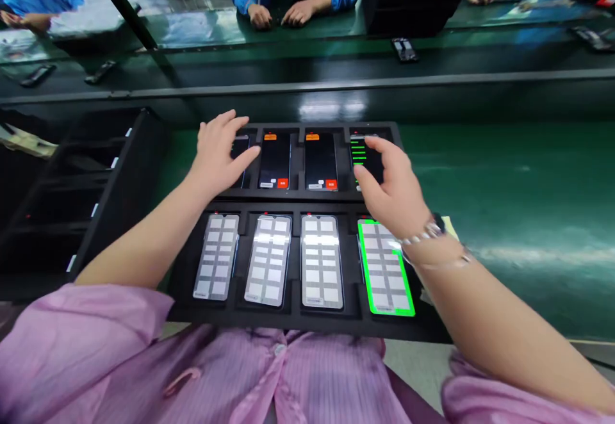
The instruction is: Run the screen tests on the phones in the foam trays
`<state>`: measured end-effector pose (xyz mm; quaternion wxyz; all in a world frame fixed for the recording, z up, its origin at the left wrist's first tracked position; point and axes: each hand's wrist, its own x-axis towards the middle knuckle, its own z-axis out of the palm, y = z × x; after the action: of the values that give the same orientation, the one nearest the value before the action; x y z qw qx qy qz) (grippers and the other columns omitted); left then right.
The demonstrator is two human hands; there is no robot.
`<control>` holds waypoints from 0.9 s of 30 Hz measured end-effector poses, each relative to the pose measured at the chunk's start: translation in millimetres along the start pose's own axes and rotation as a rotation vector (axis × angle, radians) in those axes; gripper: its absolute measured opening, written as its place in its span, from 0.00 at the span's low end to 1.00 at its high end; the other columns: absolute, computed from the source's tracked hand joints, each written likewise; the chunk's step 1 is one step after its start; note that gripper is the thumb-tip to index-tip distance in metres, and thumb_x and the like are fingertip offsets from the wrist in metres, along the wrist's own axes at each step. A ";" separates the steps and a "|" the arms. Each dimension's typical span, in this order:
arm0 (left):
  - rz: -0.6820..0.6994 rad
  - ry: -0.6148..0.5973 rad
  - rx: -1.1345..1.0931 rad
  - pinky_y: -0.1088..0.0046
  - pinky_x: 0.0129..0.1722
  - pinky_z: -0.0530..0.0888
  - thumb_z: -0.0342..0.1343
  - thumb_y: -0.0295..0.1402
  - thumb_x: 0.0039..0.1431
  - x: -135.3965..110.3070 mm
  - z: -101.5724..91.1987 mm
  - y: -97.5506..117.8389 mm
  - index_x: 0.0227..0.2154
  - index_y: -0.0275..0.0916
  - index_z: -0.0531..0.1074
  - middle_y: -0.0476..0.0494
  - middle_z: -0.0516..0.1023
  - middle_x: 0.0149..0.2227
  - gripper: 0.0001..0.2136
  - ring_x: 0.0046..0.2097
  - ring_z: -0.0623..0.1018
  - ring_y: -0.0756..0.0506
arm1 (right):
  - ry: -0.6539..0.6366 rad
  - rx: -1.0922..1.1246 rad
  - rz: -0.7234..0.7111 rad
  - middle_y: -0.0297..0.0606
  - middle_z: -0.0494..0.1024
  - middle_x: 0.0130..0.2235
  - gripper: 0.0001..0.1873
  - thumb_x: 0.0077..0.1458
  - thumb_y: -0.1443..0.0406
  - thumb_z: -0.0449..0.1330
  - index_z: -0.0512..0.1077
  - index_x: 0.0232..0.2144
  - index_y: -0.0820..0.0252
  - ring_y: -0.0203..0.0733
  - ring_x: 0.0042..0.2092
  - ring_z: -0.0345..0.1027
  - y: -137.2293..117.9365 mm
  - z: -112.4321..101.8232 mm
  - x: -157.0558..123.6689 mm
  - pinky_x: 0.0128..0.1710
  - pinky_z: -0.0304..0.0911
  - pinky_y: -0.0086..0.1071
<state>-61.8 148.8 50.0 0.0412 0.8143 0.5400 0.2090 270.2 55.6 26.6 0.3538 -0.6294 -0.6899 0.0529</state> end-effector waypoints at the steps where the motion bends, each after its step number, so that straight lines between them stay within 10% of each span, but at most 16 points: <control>1: 0.017 -0.022 -0.012 0.39 0.75 0.44 0.50 0.50 0.71 -24.1 -13.8 -0.5 0.70 0.45 0.61 0.36 0.59 0.75 0.29 0.76 0.56 0.32 | -0.004 -0.043 -0.096 0.52 0.72 0.65 0.27 0.69 0.55 0.55 0.65 0.65 0.56 0.58 0.67 0.65 -8.8 -16.9 -17.1 0.69 0.60 0.55; 5: 0.088 -0.114 -0.041 0.39 0.76 0.45 0.53 0.51 0.68 -123.4 -41.4 7.7 0.67 0.48 0.66 0.37 0.61 0.74 0.28 0.76 0.57 0.31 | -0.040 -0.155 -0.310 0.50 0.76 0.58 0.22 0.69 0.64 0.56 0.66 0.64 0.50 0.62 0.64 0.68 -26.7 -53.1 -82.3 0.71 0.51 0.67; 9: -0.023 -0.065 -0.075 0.36 0.75 0.47 0.54 0.47 0.69 -182.3 -26.8 7.4 0.63 0.48 0.70 0.35 0.62 0.73 0.22 0.75 0.59 0.29 | -0.023 -0.201 -0.246 0.52 0.76 0.52 0.17 0.68 0.66 0.56 0.75 0.56 0.54 0.59 0.56 0.72 1.2 -45.1 -115.8 0.60 0.67 0.59; 27: -0.189 0.105 -0.108 0.39 0.73 0.57 0.56 0.43 0.67 -186.2 -0.9 -20.5 0.55 0.44 0.73 0.33 0.66 0.68 0.17 0.73 0.60 0.27 | -0.168 -0.354 -0.204 0.53 0.71 0.51 0.21 0.68 0.64 0.52 0.84 0.51 0.55 0.60 0.55 0.65 29.0 -11.4 -107.0 0.56 0.67 0.58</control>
<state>-141.1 -9.8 -10.2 0.0761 0.7443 0.6036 0.2755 296.2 -39.7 -25.0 0.1825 -0.6020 -0.7755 -0.0529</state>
